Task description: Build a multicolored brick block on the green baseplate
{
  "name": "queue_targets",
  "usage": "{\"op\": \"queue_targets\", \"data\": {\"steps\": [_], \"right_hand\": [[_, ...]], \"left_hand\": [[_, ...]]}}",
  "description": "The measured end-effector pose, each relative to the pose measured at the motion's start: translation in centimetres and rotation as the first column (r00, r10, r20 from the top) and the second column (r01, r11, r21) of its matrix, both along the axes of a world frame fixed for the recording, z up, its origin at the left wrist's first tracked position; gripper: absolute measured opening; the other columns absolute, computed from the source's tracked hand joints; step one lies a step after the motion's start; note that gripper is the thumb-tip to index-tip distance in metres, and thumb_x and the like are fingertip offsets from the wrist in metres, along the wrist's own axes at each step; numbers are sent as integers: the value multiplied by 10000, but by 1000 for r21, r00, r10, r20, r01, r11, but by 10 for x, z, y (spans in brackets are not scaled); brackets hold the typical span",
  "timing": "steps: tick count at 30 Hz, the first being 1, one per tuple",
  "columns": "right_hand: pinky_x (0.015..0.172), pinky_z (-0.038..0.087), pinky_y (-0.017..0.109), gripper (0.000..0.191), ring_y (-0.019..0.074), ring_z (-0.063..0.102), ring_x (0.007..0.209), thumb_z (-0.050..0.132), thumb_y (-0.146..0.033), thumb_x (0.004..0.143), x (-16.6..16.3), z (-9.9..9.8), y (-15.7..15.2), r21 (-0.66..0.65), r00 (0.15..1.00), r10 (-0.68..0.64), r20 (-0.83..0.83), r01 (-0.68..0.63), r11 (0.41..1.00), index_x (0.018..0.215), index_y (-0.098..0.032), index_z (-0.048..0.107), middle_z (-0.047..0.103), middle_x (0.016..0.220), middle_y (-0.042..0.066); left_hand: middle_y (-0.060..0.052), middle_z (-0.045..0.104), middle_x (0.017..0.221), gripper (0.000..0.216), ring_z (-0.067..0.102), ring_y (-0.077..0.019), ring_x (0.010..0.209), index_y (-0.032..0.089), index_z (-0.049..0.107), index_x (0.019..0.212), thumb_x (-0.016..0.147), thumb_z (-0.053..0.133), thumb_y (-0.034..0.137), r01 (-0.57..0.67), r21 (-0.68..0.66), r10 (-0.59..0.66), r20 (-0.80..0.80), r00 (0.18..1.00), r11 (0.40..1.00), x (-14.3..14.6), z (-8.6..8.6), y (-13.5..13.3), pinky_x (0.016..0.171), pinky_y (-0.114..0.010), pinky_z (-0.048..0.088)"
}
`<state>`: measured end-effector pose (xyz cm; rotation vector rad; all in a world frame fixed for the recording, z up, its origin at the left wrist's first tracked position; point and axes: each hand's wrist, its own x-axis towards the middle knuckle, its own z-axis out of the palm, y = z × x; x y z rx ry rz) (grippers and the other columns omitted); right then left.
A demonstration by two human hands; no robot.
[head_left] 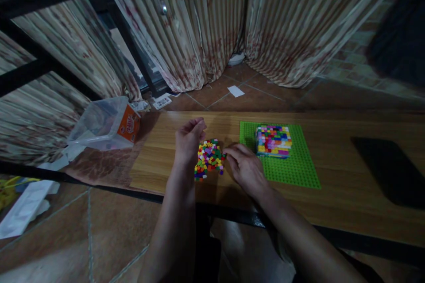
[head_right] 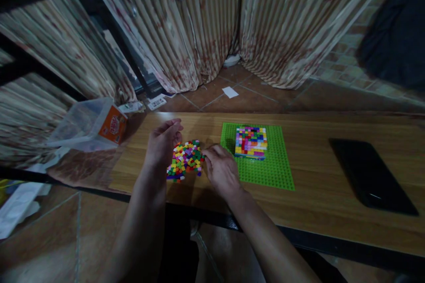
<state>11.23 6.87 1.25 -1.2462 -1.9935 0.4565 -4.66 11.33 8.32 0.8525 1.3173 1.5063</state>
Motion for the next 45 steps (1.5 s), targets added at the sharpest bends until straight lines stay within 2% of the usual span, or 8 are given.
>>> {"op": "queue_targets", "data": {"steps": [5, 12, 17, 23, 29, 35, 39, 45], "right_hand": [[856, 506, 378, 259, 230, 615, 907, 499, -190, 909, -5, -4, 4, -5, 994, 11, 113, -11, 1000, 1015, -234, 731, 664, 964, 72], [815, 499, 361, 172, 224, 612, 867, 540, -186, 911, -6, -5, 5, -1, 987, 5, 162, -5, 1000, 887, -212, 708, 667, 896, 69], [797, 501, 314, 192, 196, 628, 866, 497, -198, 957, 0, 9, -1, 26, 1000, 9, 18, -10, 1000, 911, -202, 683, 671, 907, 60], [823, 507, 303, 167, 179, 661, 907, 527, -210, 949, 40, 29, -5, 116, 969, -157, -193, 181, 977, 987, -209, 690, 706, 948, 48], [808, 518, 334, 177, 188, 665, 888, 554, -245, 926, 77, 28, -5, 76, 901, -346, -262, 376, 923, 969, -214, 723, 713, 962, 52], [777, 510, 364, 167, 221, 650, 839, 591, -260, 895, 74, 23, 3, 77, 897, -408, -170, 425, 902, 923, -189, 740, 719, 892, 68], [775, 491, 371, 166, 237, 634, 834, 596, -274, 897, 67, 20, 7, 120, 893, -444, -79, 450, 885, 900, -197, 743, 724, 868, 65], [812, 475, 377, 188, 237, 639, 841, 575, -276, 917, 64, 17, 6, 152, 904, -426, -33, 426, 892, 939, -199, 745, 741, 897, 64]], "left_hand": [[18, 628, 699, 259, 515, -55, 564, 138, 672, 819, 641, 768, 300, 30, 7, -29, -10, 1000, 1000, 1, -1, -3, 573, -185, 413], [22, 640, 669, 318, 513, -67, 552, 128, 692, 838, 616, 787, 335, 43, -9, -44, -73, 996, 999, 5, -6, 1, 568, -195, 417], [10, 662, 689, 289, 545, -87, 590, 125, 705, 842, 632, 766, 314, 81, -34, -85, -145, 986, 996, 17, -9, 2, 584, -204, 431], [15, 649, 681, 207, 548, -100, 592, 148, 707, 849, 701, 718, 292, 195, -66, -205, -196, 959, 978, 38, -18, -3, 579, -213, 438], [-37, 721, 826, 187, 630, -141, 726, 142, 714, 931, 793, 620, 228, 376, -72, -373, -397, 839, 924, 71, -33, -13, 704, -250, 479], [-71, 750, 956, 238, 678, -181, 815, 152, 708, 1020, 823, 589, 214, 420, -121, -418, -525, 742, 899, 89, -42, -20, 796, -298, 511], [-74, 752, 1006, 229, 690, -196, 896, 156, 708, 1012, 820, 587, 189, 423, -119, -416, -539, 732, 898, 91, -42, -21, 857, -312, 516], [-60, 758, 976, 207, 696, -175, 890, 156, 710, 969, 823, 563, 138, 466, -93, -442, -523, 729, 880, 92, -40, -21, 855, -289, 527]]}}
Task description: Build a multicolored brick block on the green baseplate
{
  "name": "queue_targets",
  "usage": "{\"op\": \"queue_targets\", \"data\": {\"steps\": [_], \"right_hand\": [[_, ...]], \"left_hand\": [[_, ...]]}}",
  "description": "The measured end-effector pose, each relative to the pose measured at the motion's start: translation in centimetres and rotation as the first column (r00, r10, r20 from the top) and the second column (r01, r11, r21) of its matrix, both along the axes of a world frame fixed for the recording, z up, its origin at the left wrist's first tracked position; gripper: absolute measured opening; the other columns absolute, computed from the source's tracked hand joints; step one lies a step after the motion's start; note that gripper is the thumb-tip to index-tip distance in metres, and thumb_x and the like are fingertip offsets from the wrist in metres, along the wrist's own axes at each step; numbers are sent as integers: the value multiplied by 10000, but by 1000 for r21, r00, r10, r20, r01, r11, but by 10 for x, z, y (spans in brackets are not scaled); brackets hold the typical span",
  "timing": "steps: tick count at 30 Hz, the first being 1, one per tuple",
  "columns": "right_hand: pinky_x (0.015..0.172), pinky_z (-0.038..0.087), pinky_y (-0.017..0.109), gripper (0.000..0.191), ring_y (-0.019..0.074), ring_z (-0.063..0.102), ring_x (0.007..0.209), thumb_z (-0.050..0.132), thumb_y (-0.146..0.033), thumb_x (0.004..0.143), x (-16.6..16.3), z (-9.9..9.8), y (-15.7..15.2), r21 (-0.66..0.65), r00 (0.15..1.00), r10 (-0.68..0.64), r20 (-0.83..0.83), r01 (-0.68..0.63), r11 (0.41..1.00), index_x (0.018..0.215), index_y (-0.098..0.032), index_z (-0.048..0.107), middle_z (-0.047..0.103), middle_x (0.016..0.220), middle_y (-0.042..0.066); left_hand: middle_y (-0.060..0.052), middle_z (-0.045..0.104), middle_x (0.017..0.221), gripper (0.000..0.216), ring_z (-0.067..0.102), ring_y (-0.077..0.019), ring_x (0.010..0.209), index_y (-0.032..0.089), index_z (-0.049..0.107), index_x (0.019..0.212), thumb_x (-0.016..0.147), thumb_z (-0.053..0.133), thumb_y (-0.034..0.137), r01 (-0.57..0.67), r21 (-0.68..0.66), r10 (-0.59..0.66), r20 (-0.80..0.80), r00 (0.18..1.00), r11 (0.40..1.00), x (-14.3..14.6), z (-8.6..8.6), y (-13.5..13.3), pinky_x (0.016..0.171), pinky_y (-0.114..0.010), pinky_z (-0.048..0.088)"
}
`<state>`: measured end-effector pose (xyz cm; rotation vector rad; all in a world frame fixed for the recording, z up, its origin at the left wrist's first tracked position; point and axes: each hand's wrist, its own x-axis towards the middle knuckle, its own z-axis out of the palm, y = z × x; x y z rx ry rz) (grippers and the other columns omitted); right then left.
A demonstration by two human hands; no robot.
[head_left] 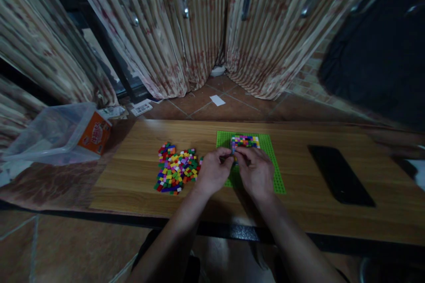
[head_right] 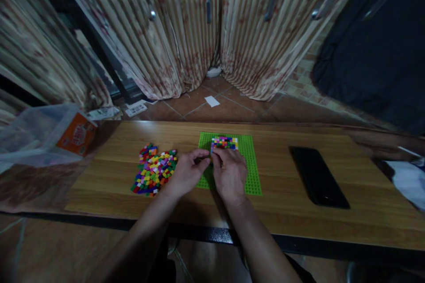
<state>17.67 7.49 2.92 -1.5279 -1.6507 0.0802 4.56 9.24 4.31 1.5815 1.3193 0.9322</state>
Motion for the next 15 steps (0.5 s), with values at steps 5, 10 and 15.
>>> {"op": "queue_targets", "data": {"steps": [5, 10, 15], "right_hand": [[811, 467, 373, 209, 236, 641, 847, 545, -269, 929, 0, 2, -3, -37, 1000, -1, 19, 1, 999, 913, -194, 740, 735, 893, 74], [818, 457, 373, 228, 234, 630, 860, 511, -257, 932, 0, 4, -4, -69, 999, -3, 46, 6, 998, 912, -198, 730, 724, 905, 78], [838, 447, 387, 229, 246, 614, 896, 504, -235, 914, 2, 4, -3, -85, 997, 29, 73, -23, 996, 978, -199, 721, 714, 941, 79]], "left_hand": [[-68, 760, 988, 204, 698, -181, 902, 151, 711, 958, 821, 563, 121, -4, 1, 4, -17, 1000, 1000, 0, 3, -1, 864, -292, 528], [-48, 764, 980, 207, 703, -179, 918, 173, 711, 953, 818, 566, 113, -5, 2, 5, -24, 1000, 1000, 1, 3, -2, 881, -286, 533], [-56, 761, 993, 215, 702, -184, 940, 167, 707, 961, 817, 560, 104, -3, 5, 3, -18, 1000, 1000, 1, 2, -1, 911, -302, 533]]}}
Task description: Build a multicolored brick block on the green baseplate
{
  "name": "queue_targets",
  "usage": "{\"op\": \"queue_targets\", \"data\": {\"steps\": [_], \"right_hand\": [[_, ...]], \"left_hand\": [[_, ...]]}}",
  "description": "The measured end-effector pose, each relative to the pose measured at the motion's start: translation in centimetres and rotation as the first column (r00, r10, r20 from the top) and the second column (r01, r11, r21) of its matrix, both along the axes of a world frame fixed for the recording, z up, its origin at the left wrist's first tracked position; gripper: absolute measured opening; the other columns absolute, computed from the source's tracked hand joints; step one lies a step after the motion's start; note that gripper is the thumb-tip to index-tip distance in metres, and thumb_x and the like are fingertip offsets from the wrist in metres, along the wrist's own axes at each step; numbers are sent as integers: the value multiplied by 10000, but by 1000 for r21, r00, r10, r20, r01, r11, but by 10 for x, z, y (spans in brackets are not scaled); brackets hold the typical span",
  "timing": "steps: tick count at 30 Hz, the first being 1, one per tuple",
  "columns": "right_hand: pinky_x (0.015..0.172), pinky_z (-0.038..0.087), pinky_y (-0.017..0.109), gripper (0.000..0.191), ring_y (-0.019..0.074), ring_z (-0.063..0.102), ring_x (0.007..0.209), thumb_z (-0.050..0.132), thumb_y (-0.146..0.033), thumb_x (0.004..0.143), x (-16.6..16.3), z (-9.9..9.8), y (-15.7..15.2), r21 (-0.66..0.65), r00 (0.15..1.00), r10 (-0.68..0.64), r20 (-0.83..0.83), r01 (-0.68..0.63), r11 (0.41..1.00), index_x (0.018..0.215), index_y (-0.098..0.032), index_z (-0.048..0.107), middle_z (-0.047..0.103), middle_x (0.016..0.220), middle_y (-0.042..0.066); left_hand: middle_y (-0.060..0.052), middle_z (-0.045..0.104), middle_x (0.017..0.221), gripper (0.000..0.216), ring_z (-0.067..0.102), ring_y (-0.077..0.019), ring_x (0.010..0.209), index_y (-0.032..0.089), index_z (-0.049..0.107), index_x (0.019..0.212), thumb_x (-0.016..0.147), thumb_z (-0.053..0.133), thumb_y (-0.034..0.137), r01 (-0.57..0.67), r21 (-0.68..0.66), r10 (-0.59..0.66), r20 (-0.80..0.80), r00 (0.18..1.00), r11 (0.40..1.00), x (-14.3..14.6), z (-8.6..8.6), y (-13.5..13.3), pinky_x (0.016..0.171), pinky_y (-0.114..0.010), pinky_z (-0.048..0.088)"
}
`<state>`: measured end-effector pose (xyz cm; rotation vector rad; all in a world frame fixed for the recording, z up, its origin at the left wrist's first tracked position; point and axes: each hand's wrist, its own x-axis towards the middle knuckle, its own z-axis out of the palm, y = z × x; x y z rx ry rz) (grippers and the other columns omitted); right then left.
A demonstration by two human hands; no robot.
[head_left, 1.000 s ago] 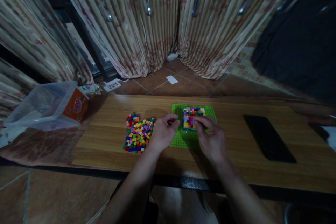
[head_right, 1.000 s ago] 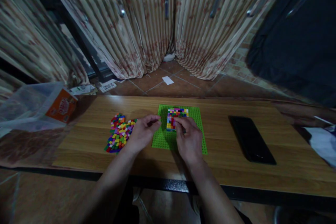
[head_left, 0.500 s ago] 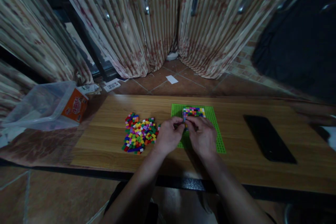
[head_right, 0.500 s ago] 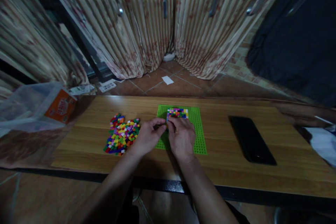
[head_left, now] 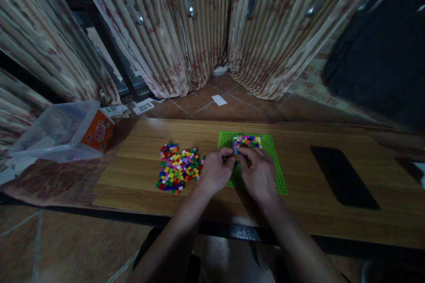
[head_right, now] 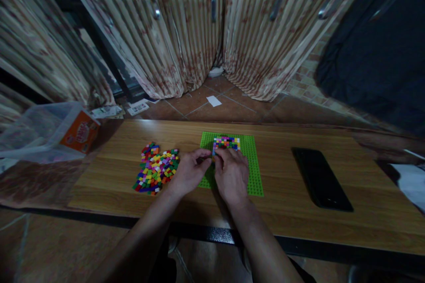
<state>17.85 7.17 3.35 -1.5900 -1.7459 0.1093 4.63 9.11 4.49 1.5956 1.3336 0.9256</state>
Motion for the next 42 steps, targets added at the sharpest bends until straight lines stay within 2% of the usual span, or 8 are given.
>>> {"op": "queue_targets", "data": {"steps": [16, 23, 36, 42], "right_hand": [[808, 423, 373, 272, 241, 567, 855, 464, -279, 956, 0, 0, 3, 47, 998, -45, 33, 44, 998, 923, -191, 720, 678, 898, 85], [796, 407, 355, 274, 230, 574, 865, 469, -303, 961, 1, 0, 4, 34, 1000, -22, -22, 23, 999, 897, -209, 719, 680, 891, 68], [810, 368, 378, 282, 234, 626, 806, 494, -342, 955, -9, -5, 8, 83, 985, -172, -6, 172, 982, 926, -203, 737, 752, 873, 76], [810, 421, 392, 286, 237, 655, 767, 489, -337, 939, -9, -3, 5, 53, 977, -181, -110, 187, 981, 930, -190, 734, 762, 876, 93]], "left_hand": [[-69, 760, 1013, 215, 702, -192, 960, 164, 706, 976, 822, 565, 113, -3, 11, 4, -7, 1000, 1000, 1, -1, 0, 920, -314, 533], [-68, 760, 1015, 217, 704, -192, 966, 168, 704, 983, 824, 565, 119, -7, 1, 7, -26, 1000, 1000, 0, 0, -1, 924, -315, 531], [-53, 768, 967, 224, 711, -179, 907, 177, 703, 964, 811, 565, 89, -15, 10, 15, -34, 999, 1000, 2, 4, -3, 852, -279, 549], [-49, 768, 976, 229, 711, -184, 912, 188, 700, 975, 821, 557, 98, -5, 23, 7, -68, 998, 1000, 1, 2, -3, 861, -297, 545]]}}
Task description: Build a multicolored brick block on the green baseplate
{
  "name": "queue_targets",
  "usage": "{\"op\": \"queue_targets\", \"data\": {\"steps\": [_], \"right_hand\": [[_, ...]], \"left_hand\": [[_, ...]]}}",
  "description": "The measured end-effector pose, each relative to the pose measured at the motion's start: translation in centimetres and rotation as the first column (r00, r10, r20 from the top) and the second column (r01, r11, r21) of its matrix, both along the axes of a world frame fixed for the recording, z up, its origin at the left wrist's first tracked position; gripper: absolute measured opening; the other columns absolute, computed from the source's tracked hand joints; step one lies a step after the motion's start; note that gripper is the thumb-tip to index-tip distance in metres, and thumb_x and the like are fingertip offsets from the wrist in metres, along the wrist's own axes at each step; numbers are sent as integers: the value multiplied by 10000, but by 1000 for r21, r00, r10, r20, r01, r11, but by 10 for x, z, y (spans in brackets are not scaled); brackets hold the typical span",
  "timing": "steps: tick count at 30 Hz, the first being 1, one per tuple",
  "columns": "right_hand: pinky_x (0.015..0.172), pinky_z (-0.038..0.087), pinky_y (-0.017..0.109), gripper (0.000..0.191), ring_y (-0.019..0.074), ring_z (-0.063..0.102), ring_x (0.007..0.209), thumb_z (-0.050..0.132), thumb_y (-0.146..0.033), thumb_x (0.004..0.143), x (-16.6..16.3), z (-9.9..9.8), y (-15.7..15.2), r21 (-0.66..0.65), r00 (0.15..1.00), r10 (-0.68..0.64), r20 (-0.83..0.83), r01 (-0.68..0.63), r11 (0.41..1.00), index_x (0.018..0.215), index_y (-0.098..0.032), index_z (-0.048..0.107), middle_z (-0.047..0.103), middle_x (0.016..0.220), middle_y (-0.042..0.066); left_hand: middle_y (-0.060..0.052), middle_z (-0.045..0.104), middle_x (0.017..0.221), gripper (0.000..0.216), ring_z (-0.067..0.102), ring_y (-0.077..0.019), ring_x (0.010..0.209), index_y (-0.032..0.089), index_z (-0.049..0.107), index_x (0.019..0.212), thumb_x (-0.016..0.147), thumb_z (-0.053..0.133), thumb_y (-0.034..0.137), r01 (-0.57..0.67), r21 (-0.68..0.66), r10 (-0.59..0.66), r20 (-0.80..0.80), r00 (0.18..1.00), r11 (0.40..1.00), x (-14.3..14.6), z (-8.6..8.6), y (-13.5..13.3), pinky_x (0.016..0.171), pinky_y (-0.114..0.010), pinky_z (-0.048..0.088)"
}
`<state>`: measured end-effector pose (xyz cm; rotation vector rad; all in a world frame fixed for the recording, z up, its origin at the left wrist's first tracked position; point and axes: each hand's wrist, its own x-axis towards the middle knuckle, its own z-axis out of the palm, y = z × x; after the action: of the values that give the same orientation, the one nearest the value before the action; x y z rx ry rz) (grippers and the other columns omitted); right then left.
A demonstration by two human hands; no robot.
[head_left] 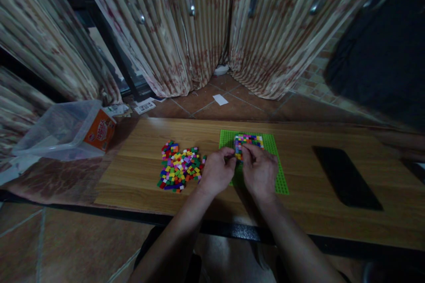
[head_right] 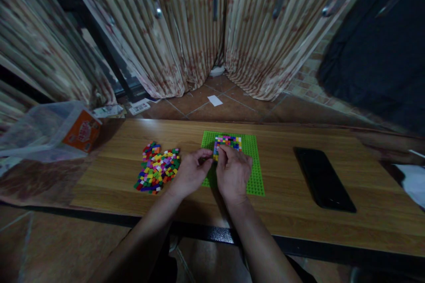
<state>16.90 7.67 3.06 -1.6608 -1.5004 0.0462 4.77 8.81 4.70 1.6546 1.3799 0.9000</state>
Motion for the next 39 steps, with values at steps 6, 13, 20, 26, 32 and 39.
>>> {"op": "queue_targets", "data": {"steps": [6, 13, 20, 26, 32, 39], "right_hand": [[781, 486, 386, 212, 234, 690, 763, 554, -276, 847, 3, 2, -3, -10, 991, 54, -119, -56, 998, 962, -199, 714, 764, 869, 70], [782, 502, 387, 179, 232, 704, 767, 554, -251, 839, 2, 2, -1, -11, 989, 39, -141, -41, 999, 913, -205, 711, 769, 878, 69], [751, 487, 372, 140, 221, 684, 723, 620, -311, 833, 0, 0, 0, -24, 991, 6, -135, -10, 1000, 874, -207, 704, 749, 806, 53], [723, 472, 341, 160, 203, 648, 732, 610, -322, 862, 4, -2, 0, 10, 991, 60, -119, -59, 998, 838, -200, 710, 727, 817, 52], [732, 481, 348, 190, 209, 634, 776, 542, -266, 901, 12, 1, -6, 35, 993, 96, -63, -94, 995, 890, -179, 711, 709, 846, 63], [879, 487, 401, 254, 235, 637, 941, 490, -175, 905, 17, -5, -15, 95, 983, 139, 119, -150, 984, 970, -177, 735, 702, 999, 95]], "left_hand": [[-54, 768, 966, 235, 716, -184, 907, 182, 698, 985, 821, 551, 99, -6, -9, 6, -7, 1000, 1000, 0, 0, 1, 865, -294, 546], [-77, 763, 990, 255, 712, -203, 917, 171, 694, 1033, 829, 551, 119, -5, 4, 5, -46, 999, 1000, 0, -1, -1, 863, -318, 543], [-72, 761, 1014, 269, 709, -200, 926, 178, 690, 1060, 837, 546, 140, -5, -10, 4, -66, 998, 1000, 1, -2, -3, 857, -315, 544], [-69, 761, 1006, 244, 710, -204, 916, 186, 699, 1028, 841, 547, 146, -6, -5, 5, -97, 995, 1000, 1, -1, -3, 849, -319, 548], [-63, 758, 1036, 275, 710, -198, 934, 187, 673, 1106, 861, 548, 172, -20, 25, 24, -149, 989, 999, 2, -2, -3, 883, -323, 549], [-73, 748, 1083, 345, 708, -208, 965, 182, 650, 1191, 861, 550, 169, -35, 36, 41, -188, 981, 999, 2, 1, -3, 935, -342, 540]]}}
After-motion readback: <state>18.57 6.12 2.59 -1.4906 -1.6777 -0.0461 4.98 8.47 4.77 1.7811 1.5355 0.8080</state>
